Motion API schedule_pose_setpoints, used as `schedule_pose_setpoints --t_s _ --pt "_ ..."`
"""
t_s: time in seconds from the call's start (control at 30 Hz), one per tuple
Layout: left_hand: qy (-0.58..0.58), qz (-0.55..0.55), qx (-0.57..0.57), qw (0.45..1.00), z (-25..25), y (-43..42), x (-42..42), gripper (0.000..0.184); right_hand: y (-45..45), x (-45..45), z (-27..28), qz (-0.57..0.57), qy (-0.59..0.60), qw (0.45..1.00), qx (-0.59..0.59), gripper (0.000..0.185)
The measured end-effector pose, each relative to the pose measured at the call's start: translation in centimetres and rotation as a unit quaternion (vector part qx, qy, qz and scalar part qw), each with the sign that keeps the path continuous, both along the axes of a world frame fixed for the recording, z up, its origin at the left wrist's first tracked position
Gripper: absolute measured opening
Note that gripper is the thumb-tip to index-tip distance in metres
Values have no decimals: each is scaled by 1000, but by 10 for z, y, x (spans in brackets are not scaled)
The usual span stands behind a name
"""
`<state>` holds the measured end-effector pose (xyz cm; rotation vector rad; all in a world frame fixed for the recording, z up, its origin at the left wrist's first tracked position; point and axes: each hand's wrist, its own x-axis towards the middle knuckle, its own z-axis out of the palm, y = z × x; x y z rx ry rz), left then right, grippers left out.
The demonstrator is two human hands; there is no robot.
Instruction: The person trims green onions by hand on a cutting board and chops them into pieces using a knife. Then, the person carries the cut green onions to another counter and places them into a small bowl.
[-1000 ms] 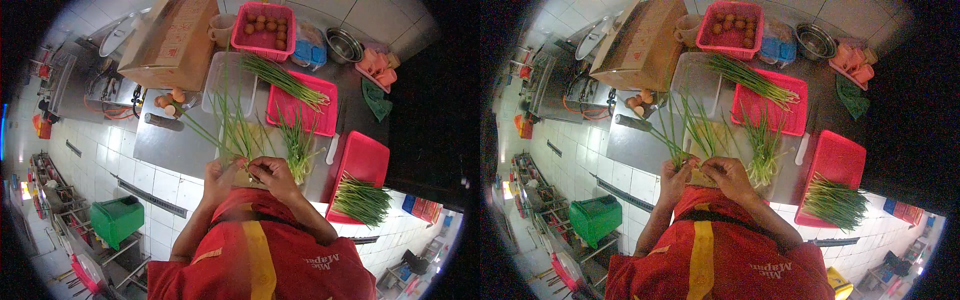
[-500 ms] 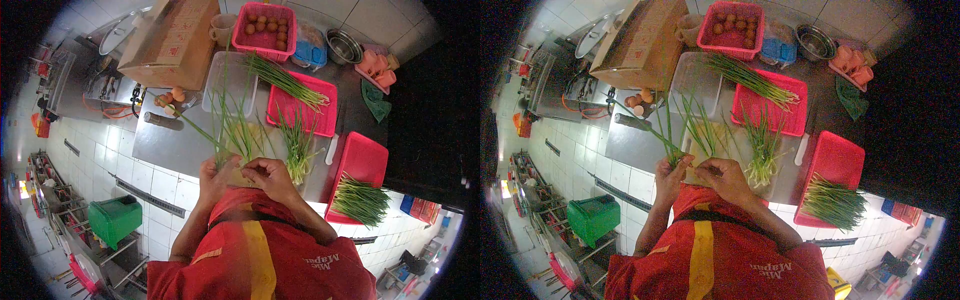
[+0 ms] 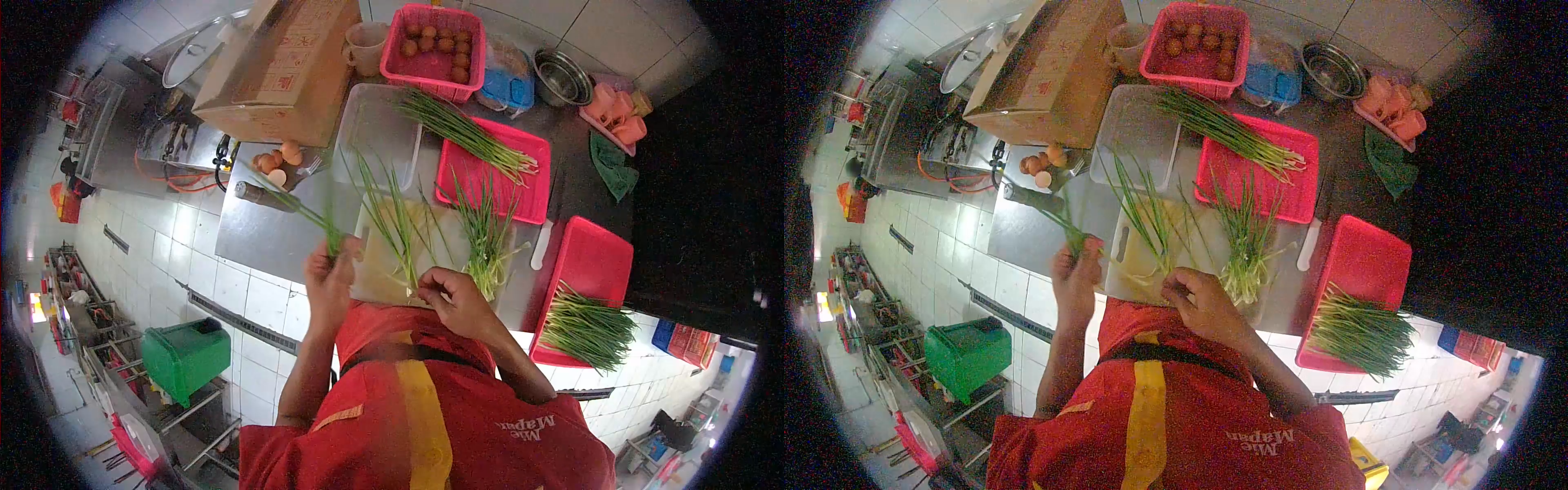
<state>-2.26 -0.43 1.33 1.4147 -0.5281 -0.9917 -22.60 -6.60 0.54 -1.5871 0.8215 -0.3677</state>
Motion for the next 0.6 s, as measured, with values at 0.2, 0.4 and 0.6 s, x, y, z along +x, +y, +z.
schedule_pose_setpoints --t_s 0.2,0.4,0.6 --pt "17 44 -23 999 8 -1 21 18 -8 -37 -19 -62 100 990 -77 7" --pt "14 18 7 1000 7 -3 6 14 -31 -63 -42 -123 198 901 -366 12" --pt "-110 -75 30 991 7 -6 -21 15 -17 -5 3 -114 83 972 -186 12"
